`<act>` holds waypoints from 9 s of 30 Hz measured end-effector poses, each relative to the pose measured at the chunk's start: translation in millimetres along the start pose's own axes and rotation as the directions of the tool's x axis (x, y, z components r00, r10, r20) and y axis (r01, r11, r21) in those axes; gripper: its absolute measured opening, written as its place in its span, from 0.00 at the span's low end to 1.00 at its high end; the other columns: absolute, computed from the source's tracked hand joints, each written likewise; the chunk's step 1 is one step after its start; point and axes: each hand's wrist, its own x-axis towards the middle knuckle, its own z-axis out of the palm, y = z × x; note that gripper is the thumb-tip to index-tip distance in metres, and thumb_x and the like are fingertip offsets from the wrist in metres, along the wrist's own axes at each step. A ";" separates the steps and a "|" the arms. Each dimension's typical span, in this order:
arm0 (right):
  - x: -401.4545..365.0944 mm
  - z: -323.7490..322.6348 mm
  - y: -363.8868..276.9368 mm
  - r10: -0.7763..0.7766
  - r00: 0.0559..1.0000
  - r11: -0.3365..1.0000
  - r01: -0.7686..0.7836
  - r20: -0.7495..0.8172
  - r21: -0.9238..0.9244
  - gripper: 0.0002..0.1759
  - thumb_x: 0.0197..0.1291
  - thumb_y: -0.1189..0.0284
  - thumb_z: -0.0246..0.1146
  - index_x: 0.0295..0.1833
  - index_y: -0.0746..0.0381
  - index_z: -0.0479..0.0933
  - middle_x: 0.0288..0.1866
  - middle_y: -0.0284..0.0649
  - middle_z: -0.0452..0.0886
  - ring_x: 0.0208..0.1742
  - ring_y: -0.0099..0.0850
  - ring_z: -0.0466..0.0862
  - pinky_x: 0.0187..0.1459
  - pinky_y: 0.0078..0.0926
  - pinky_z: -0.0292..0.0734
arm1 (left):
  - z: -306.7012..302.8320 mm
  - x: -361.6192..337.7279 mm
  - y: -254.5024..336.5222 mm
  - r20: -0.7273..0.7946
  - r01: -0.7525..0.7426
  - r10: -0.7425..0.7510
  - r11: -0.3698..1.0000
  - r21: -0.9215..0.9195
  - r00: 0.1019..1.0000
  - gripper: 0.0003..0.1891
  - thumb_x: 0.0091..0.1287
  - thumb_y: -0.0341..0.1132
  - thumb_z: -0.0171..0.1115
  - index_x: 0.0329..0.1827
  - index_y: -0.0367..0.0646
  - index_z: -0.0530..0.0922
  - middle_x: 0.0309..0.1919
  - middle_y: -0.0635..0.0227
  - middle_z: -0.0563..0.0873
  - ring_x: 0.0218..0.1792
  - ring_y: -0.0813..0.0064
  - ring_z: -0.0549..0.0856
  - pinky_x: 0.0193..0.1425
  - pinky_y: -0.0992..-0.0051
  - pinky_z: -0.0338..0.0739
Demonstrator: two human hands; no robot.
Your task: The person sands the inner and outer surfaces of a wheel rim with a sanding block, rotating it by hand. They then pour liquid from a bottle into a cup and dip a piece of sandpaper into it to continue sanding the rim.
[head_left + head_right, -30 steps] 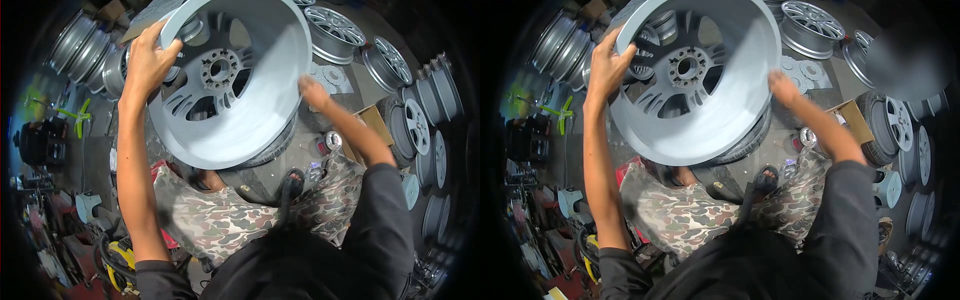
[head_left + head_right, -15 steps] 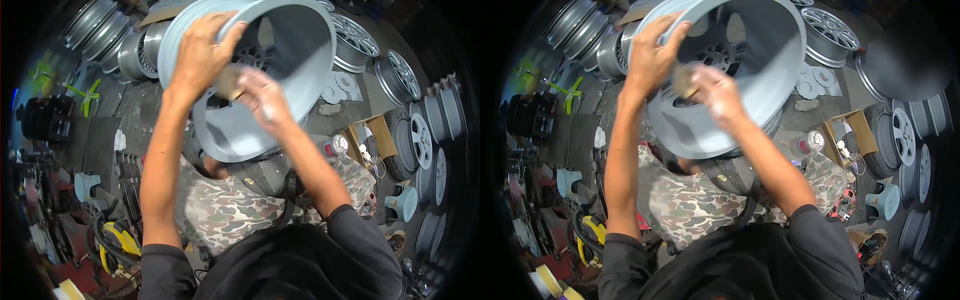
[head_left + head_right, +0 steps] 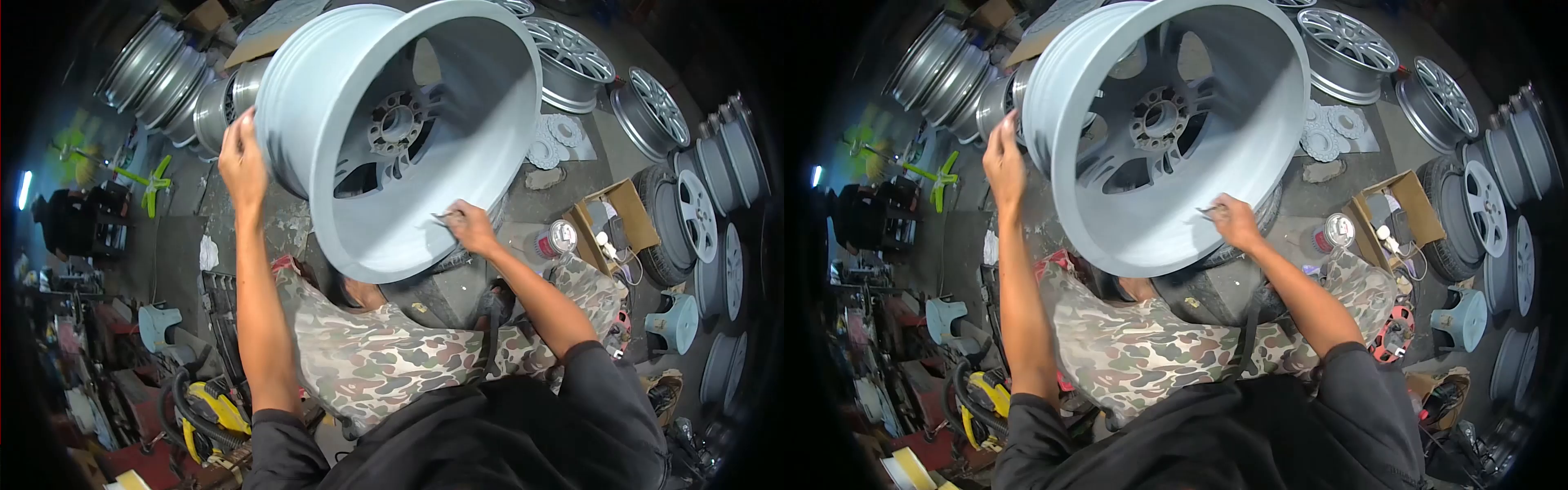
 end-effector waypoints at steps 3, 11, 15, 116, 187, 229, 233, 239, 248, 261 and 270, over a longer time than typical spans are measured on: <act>30.8 47.6 -14.0 -0.270 0.961 0.956 0.274 0.051 -0.104 0.08 0.64 0.78 0.62 0.48 0.61 0.81 0.40 0.52 0.89 0.36 0.45 0.90 0.41 0.41 0.84 | -13.2 -3.6 -58.3 -0.002 0.070 -0.071 0.988 0.137 0.998 0.21 0.81 0.45 0.55 0.62 0.37 0.85 0.55 0.56 0.89 0.59 0.67 0.86 0.67 0.69 0.75; 64.9 188.3 -151.2 -0.236 0.960 0.834 0.281 -0.152 0.475 0.13 0.65 0.75 0.61 0.50 0.65 0.86 0.42 0.54 0.88 0.43 0.51 0.89 0.49 0.43 0.82 | -23.4 -30.1 -111.7 0.310 0.556 -0.549 0.828 0.073 0.777 0.39 0.81 0.63 0.46 0.75 0.32 0.72 0.66 0.46 0.82 0.65 0.57 0.83 0.72 0.64 0.72; 100.2 109.8 -274.1 0.072 0.983 0.614 0.089 -0.168 0.784 0.11 0.61 0.78 0.56 0.45 0.72 0.79 0.40 0.62 0.85 0.40 0.55 0.84 0.44 0.40 0.78 | -21.0 -21.7 -130.5 0.393 0.509 -0.492 0.858 0.067 0.777 0.50 0.77 0.71 0.43 0.78 0.25 0.63 0.73 0.41 0.74 0.72 0.55 0.77 0.76 0.64 0.69; 8.7 89.3 6.9 -0.169 0.966 0.978 0.190 0.197 -0.090 0.10 0.59 0.77 0.64 0.45 0.62 0.87 0.46 0.48 0.88 0.47 0.49 0.88 0.53 0.43 0.84 | 35.0 -68.8 159.5 0.402 -0.201 0.191 0.979 -0.017 0.896 0.23 0.68 0.27 0.70 0.65 0.30 0.79 0.62 0.51 0.85 0.61 0.61 0.85 0.68 0.67 0.75; 69.6 50.8 -244.0 0.044 0.969 0.485 0.193 -0.244 0.853 0.06 0.57 0.81 0.56 0.32 0.70 0.79 0.26 0.55 0.81 0.29 0.45 0.83 0.34 0.40 0.77 | 43.0 -76.2 157.1 0.286 -0.043 0.058 0.997 -0.057 0.956 0.19 0.72 0.32 0.72 0.61 0.32 0.82 0.47 0.68 0.88 0.47 0.81 0.84 0.56 0.79 0.77; -10.5 102.1 19.3 -0.356 0.872 0.909 0.407 0.335 -0.093 0.12 0.67 0.75 0.60 0.51 0.66 0.85 0.51 0.52 0.88 0.44 0.47 0.90 0.45 0.40 0.87 | 41.2 -73.5 152.1 0.330 -0.156 0.192 0.979 -0.132 0.924 0.19 0.74 0.36 0.69 0.62 0.32 0.82 0.48 0.67 0.87 0.49 0.79 0.82 0.57 0.78 0.75; 32.4 77.3 -40.5 0.042 0.760 0.864 0.298 0.648 -0.405 0.09 0.57 0.74 0.63 0.39 0.67 0.85 0.38 0.53 0.88 0.39 0.49 0.88 0.39 0.39 0.85 | 43.5 -72.4 151.1 0.330 -0.147 0.186 0.979 -0.140 0.925 0.18 0.75 0.37 0.69 0.60 0.33 0.83 0.44 0.70 0.86 0.45 0.83 0.81 0.54 0.82 0.74; 23.5 88.5 -180.7 -0.205 0.970 0.835 0.105 0.128 0.540 0.10 0.63 0.78 0.58 0.45 0.64 0.85 0.43 0.55 0.86 0.45 0.53 0.87 0.49 0.46 0.81 | 41.7 -74.1 152.2 0.319 -0.064 0.112 0.986 -0.157 0.941 0.18 0.75 0.37 0.69 0.61 0.33 0.83 0.46 0.70 0.87 0.47 0.81 0.81 0.57 0.81 0.74; 35.9 118.9 -10.0 -0.256 0.791 0.854 0.454 0.556 -0.253 0.10 0.67 0.71 0.60 0.45 0.64 0.83 0.45 0.53 0.86 0.50 0.51 0.86 0.55 0.47 0.81 | 40.5 -79.3 150.0 0.331 -0.138 0.180 0.979 -0.148 0.926 0.19 0.74 0.34 0.69 0.62 0.31 0.82 0.52 0.66 0.87 0.54 0.78 0.82 0.64 0.78 0.71; -20.5 133.0 -83.2 -0.377 0.925 0.860 0.330 0.049 0.388 0.19 0.70 0.76 0.57 0.64 0.63 0.81 0.60 0.54 0.85 0.62 0.48 0.85 0.65 0.40 0.78 | 40.9 -73.8 149.3 0.302 -0.162 0.210 0.971 -0.175 0.930 0.20 0.74 0.35 0.70 0.63 0.31 0.82 0.51 0.66 0.87 0.53 0.80 0.81 0.62 0.80 0.72; 5.8 149.9 -75.0 -0.296 0.954 0.912 0.269 0.044 0.309 0.09 0.69 0.73 0.58 0.41 0.67 0.80 0.34 0.57 0.82 0.38 0.55 0.82 0.44 0.47 0.77 | 36.3 -70.8 149.2 0.329 -0.125 0.173 0.979 -0.162 0.929 0.21 0.72 0.32 0.71 0.64 0.32 0.82 0.55 0.61 0.88 0.55 0.75 0.85 0.62 0.75 0.77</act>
